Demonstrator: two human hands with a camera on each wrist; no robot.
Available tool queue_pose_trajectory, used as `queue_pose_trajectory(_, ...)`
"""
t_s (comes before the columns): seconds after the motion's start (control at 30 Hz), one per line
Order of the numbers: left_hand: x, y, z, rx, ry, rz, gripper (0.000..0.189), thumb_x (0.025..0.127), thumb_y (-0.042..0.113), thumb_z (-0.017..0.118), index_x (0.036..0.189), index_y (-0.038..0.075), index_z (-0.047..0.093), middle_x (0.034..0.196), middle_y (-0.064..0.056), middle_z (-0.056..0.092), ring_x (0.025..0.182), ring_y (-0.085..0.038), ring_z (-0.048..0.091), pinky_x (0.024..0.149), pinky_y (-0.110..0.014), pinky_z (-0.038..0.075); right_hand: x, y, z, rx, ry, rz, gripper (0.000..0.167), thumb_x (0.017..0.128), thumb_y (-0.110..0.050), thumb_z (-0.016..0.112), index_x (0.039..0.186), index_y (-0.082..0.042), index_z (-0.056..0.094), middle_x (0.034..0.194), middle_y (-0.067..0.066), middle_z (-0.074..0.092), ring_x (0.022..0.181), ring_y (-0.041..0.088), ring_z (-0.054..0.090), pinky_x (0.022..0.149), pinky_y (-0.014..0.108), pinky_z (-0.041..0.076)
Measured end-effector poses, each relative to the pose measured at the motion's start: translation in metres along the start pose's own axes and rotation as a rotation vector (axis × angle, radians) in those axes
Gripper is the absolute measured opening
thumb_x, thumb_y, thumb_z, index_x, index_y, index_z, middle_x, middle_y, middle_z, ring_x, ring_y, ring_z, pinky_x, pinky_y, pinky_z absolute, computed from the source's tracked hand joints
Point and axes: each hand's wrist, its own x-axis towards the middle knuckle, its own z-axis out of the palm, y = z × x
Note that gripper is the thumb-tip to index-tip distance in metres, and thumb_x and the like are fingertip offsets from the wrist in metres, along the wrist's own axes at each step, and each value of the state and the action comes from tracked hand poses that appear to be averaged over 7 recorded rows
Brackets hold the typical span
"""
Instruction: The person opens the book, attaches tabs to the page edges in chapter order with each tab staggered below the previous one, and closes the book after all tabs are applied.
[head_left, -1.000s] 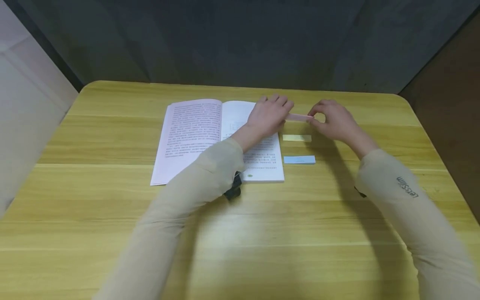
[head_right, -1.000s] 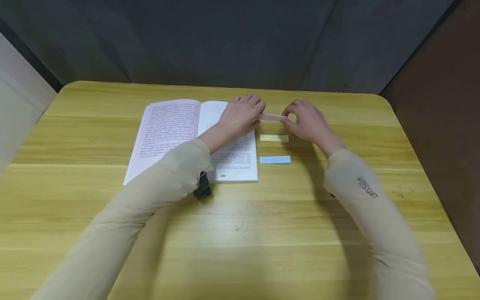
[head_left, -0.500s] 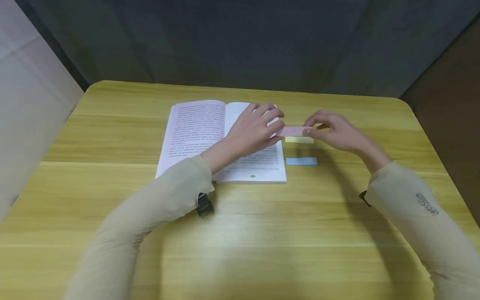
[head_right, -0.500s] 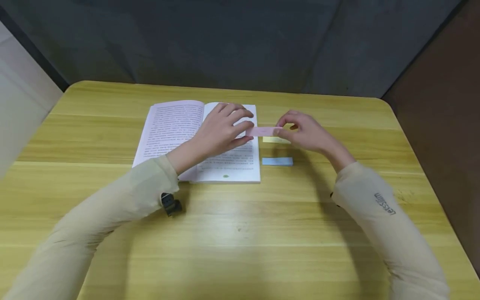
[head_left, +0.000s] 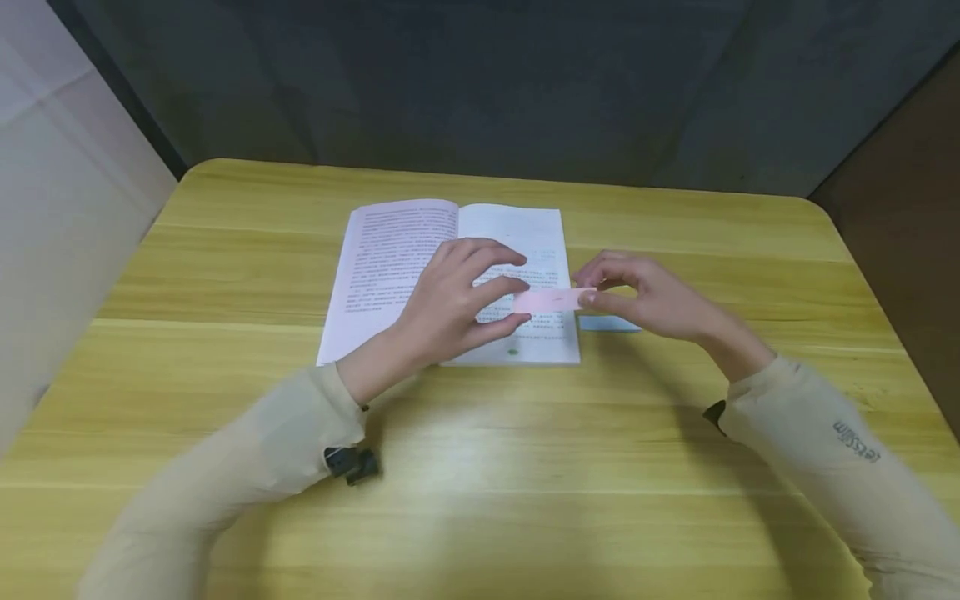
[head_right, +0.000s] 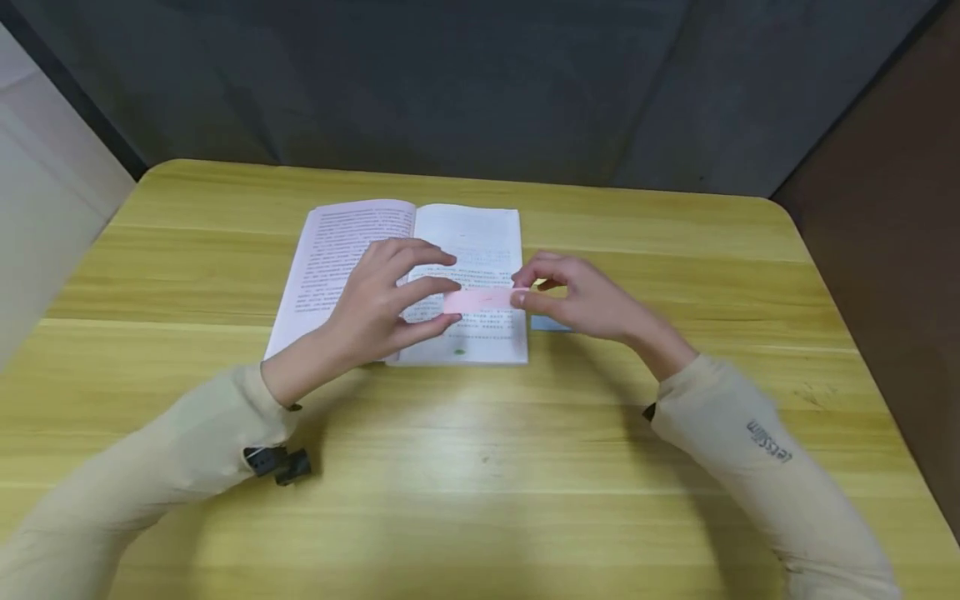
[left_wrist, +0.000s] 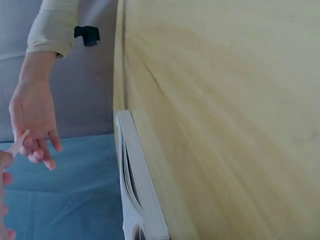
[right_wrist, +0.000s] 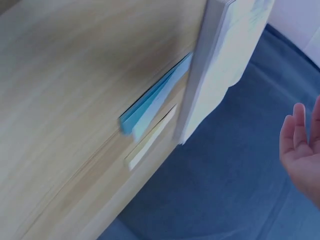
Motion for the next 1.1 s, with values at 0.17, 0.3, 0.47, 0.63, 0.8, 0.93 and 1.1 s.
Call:
queue_pose_trajectory(0.17,-0.006,0.004,0.000,-0.107,0.055,-0.070,0.019,0.071,0.026,0.068,0.082,0.011,0.062,0.105,-0.007,0.055,0.097,-0.024,0.047,0.079,-0.040,0.035,-0.002,-0.011,0.007,0.038,0.022,0.011,0.011,0.086,-0.015,0.057,0.089,-0.005,0.061,0.100,0.003,0.055,0.092,0.016,0.048,0.077,0.035,0.041)
queue_pose_trajectory(0.3,-0.008,0.006,0.002,-0.133,0.062,-0.076,0.020,0.070,0.026,0.069,0.081,0.011,0.062,0.105,-0.007,0.055,0.096,-0.024,0.047,0.078,-0.040,0.035,-0.003,-0.016,0.010,0.067,0.010,-0.011,0.008,0.086,-0.011,0.056,0.087,-0.005,0.061,0.100,0.004,0.056,0.093,0.016,0.048,0.077,0.039,0.041)
queue_pose_trajectory(0.47,-0.009,0.007,0.002,-0.157,0.066,-0.083,0.019,0.071,0.026,0.069,0.080,0.011,0.064,0.105,-0.007,0.056,0.097,-0.024,0.047,0.079,-0.039,0.035,-0.004,-0.019,0.012,0.087,-0.005,0.004,0.008,0.087,-0.012,0.056,0.087,-0.005,0.061,0.099,0.004,0.055,0.091,0.017,0.048,0.076,0.038,0.041)
queue_pose_trajectory(0.63,-0.011,0.008,0.002,-0.188,0.050,-0.139,0.019,0.070,0.025,0.071,0.079,0.010,0.065,0.105,-0.006,0.056,0.096,-0.023,0.046,0.079,-0.038,0.035,-0.009,-0.021,0.015,0.001,0.064,-0.032,0.016,0.084,-0.018,0.061,0.096,-0.009,0.061,0.103,-0.001,0.055,0.095,0.014,0.049,0.079,0.036,0.042)
queue_pose_trajectory(0.8,-0.013,0.009,0.001,-0.230,0.045,-0.200,0.019,0.068,0.023,0.073,0.079,0.009,0.066,0.105,-0.005,0.056,0.096,-0.022,0.046,0.081,-0.037,0.034,-0.015,-0.025,0.017,-0.224,0.182,-0.185,0.035,0.078,-0.019,0.068,0.110,-0.009,0.059,0.111,-0.003,0.053,0.104,0.015,0.047,0.083,0.037,0.040)
queue_pose_trajectory(0.93,-0.015,0.010,0.001,-0.250,0.047,-0.222,0.019,0.068,0.024,0.072,0.079,0.009,0.066,0.105,-0.005,0.056,0.096,-0.021,0.046,0.082,-0.037,0.034,-0.017,-0.028,0.019,-0.351,0.247,-0.293,0.037,0.072,-0.018,0.072,0.106,-0.006,0.063,0.109,0.003,0.055,0.103,0.019,0.048,0.082,0.038,0.039)
queue_pose_trajectory(1.1,-0.016,0.011,0.003,-0.265,0.046,-0.233,0.019,0.068,0.024,0.073,0.079,0.009,0.067,0.106,-0.005,0.056,0.097,-0.021,0.045,0.083,-0.037,0.033,-0.018,-0.030,0.021,-0.393,0.309,-0.347,0.028,0.070,-0.015,0.072,0.095,-0.005,0.067,0.102,0.004,0.059,0.097,0.019,0.049,0.076,0.036,0.040)
